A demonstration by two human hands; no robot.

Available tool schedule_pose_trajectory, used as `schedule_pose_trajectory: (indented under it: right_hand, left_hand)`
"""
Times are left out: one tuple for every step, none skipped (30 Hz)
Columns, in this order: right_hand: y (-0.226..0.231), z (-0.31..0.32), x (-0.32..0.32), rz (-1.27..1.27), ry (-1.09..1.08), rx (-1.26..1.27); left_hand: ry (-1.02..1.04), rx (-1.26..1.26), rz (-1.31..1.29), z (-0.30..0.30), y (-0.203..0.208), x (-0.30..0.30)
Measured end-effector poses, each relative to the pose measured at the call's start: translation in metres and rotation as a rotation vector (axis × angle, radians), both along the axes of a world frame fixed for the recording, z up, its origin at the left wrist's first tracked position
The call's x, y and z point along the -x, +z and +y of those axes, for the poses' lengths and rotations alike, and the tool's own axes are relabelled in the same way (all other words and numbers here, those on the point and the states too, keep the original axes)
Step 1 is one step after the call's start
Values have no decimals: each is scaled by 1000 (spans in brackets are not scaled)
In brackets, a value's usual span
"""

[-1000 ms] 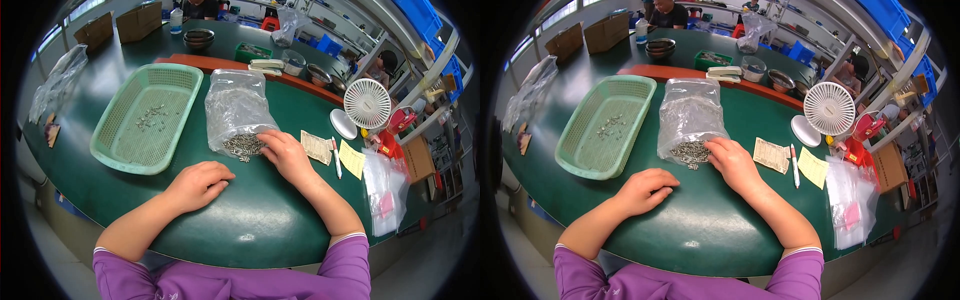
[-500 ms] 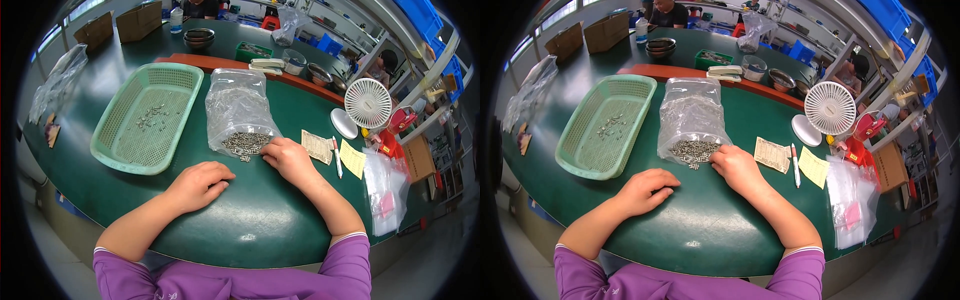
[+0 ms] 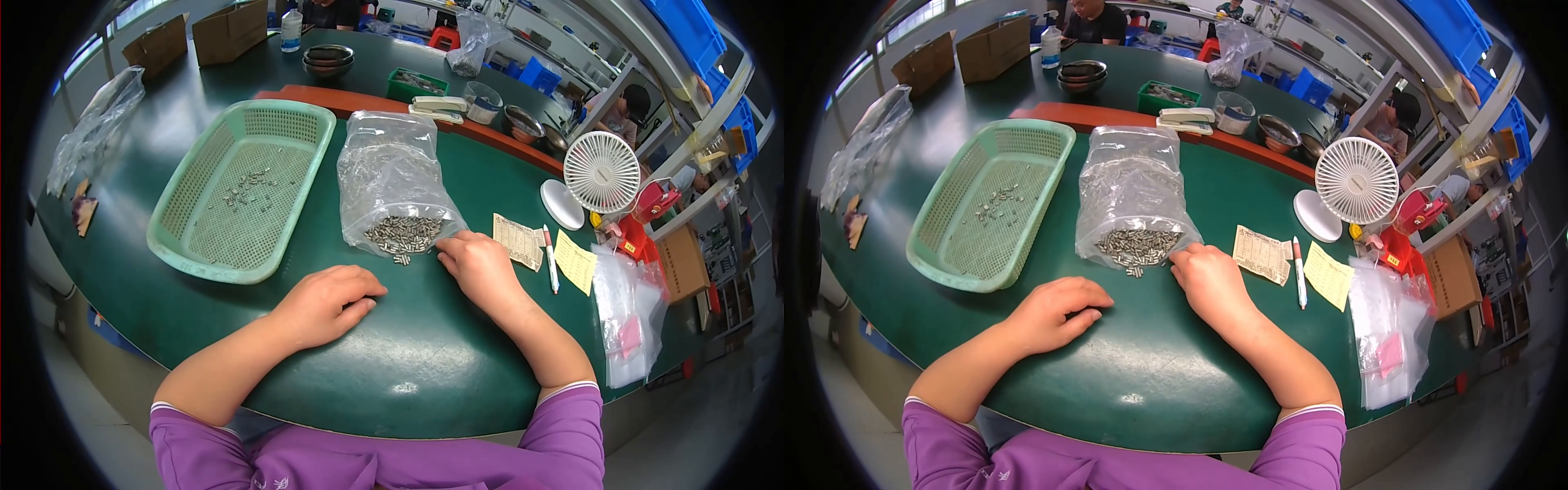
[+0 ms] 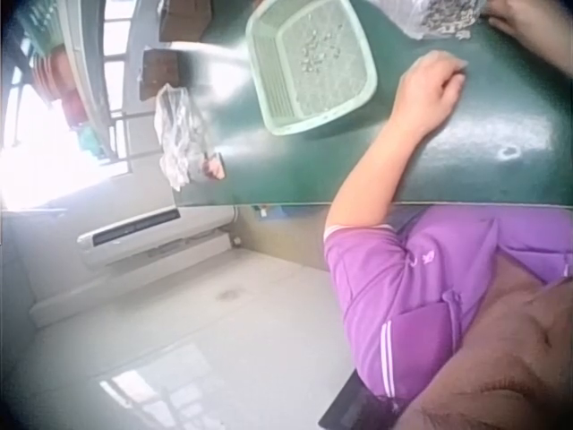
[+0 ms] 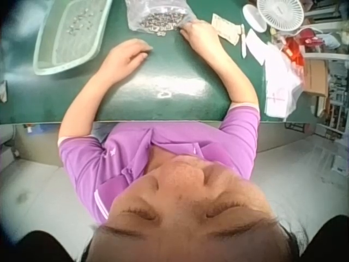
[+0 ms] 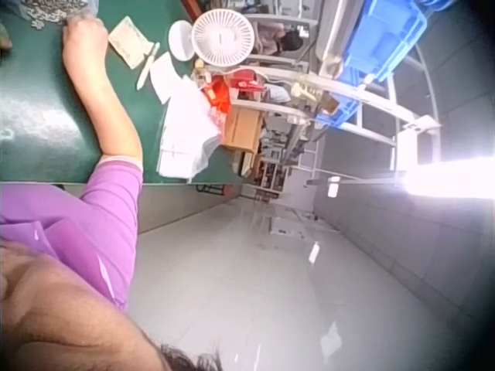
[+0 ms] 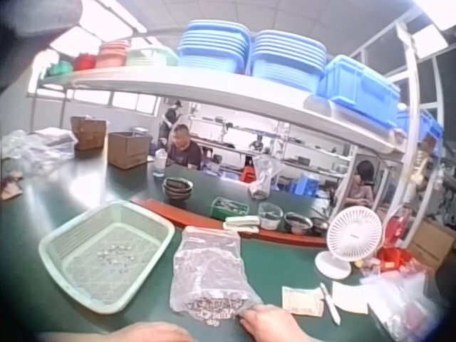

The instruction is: The person sorts small metal components by hand from a plastic bag into a plastic basket.

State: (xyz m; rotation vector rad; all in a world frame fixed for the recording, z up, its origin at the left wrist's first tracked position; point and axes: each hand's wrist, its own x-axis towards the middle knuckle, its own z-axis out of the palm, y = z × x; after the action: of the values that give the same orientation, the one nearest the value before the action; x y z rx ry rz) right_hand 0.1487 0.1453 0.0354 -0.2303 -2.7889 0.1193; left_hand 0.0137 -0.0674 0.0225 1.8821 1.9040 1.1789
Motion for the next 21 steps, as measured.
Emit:
schedule_pose_trajectory:
  right_hand:
    - [-1, 0, 0, 48, 8, 23]
    - [-2, -1, 2, 44, 11, 22]
    - [-2, -3, 4, 44, 31, 39]
    - [-3, -4, 5, 45, 50, 56]
    - [-2, -4, 5, 45, 51, 57]
    - [-2, -4, 5, 26, 46, 61]
    - [-1, -4, 5, 6, 41, 66]
    - [1, -4, 6, 6, 42, 67]
    - [3, -6, 6, -50, 37, 82]
    - [4, -7, 7, -106, 32, 98]
    - [2, -7, 7, -106, 30, 97]
    - [-1, -9, 7, -43, 79, 113]
    - [-4, -11, 8, 19, 129, 129]
    - [-7, -13, 10, 79, 143, 119]
    - [-9, -16, 12, 77, 146, 120]
    - [-11, -18, 14, 117, 127, 99]
    - [-11, -18, 14, 156, 105, 77]
    - [-13, -17, 15, 154, 106, 75]
    - [-15, -15, 15, 154, 105, 76]
    - [-17, -14, 17, 156, 107, 80]
    - [-17, -14, 17, 155, 110, 79]
  left_hand:
    - [-1, 0, 0, 0, 1, -1]
    - [2, -1, -4, 0, -1, 0]
    - [2, -1, -4, -1, -2, 1]
    - [2, -1, -4, -2, -3, 2]
    - [3, -1, -4, -1, -2, 1]
    - [3, 1, 0, -1, -2, 1]
    - [2, 3, 4, -1, -2, 0]
    - [3, 4, 4, -1, -2, 0]
    - [2, 7, 2, -1, -2, 0]
    - [1, 10, -1, -1, -2, 0]
    - [0, 9, -1, -1, -2, 0]
    - [2, 9, -2, 0, -2, 0]
    - [4, 8, -4, 0, -2, 0]
    - [7, 9, -5, 0, -2, 0]
    - [11, 5, -2, 1, -3, 0]
    - [15, 2, 1, 1, -3, 0]
    - [16, 0, -2, 2, -4, 0]
    - [12, -10, 10, 3, -5, 0]
    - [7, -21, 22, 3, -6, 0]
    - [10, -21, 21, 3, -7, 1]
    - [13, -21, 16, 3, -7, 1]
